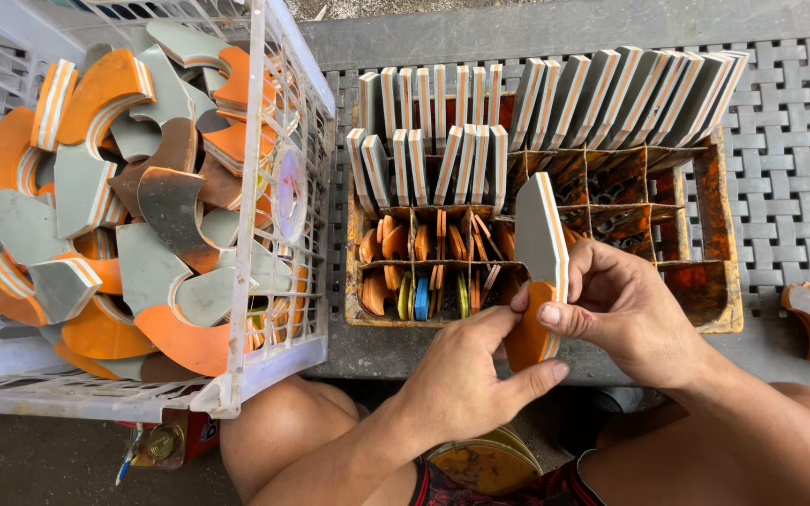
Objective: The person repeatedly picks up two curved ceramic tile pieces, one orange and one gray, and presses them together to form a single unit. They then place the assembled tile into a cardboard tray with vertical slots. The process is repeated continuously throughout the clip.
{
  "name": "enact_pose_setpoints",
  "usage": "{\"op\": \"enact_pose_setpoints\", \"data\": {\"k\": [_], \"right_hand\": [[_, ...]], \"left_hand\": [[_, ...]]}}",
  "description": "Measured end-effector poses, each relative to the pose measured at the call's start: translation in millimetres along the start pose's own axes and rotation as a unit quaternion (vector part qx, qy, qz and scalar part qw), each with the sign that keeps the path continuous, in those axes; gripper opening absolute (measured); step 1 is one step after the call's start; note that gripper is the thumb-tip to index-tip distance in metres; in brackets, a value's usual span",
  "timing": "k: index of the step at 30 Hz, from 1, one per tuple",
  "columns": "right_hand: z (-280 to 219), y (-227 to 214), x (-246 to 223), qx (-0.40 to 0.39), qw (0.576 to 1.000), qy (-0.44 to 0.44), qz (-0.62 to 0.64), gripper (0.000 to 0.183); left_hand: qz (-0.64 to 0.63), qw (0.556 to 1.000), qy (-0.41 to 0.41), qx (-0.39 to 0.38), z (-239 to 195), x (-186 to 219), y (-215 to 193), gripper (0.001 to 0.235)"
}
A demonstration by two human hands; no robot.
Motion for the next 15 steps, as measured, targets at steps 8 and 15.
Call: {"op": "enact_pose_setpoints", "data": {"k": [8,15], "right_hand": [[-4,4,-5,-0.014,0.999,-0.043,0.010,0.029],[-7,2,-14,0.021,0.990,-0.049,-0.133,0.034]], "left_hand": [[0.054,0.991,0.100,0.064,-2,8,-9,0.047],[0.266,0.923,0.183,0.208,-1,9,-13,0.052]]}}
Point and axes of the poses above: each hand's wrist, its own z-axis towards the middle knuckle, its own y-axis out of the palm, x = y × z, the point moved 6 cm from there along z, towards the middle knuckle, and after that the axes turned 3 degrees about -y, right-handed, at the moved point
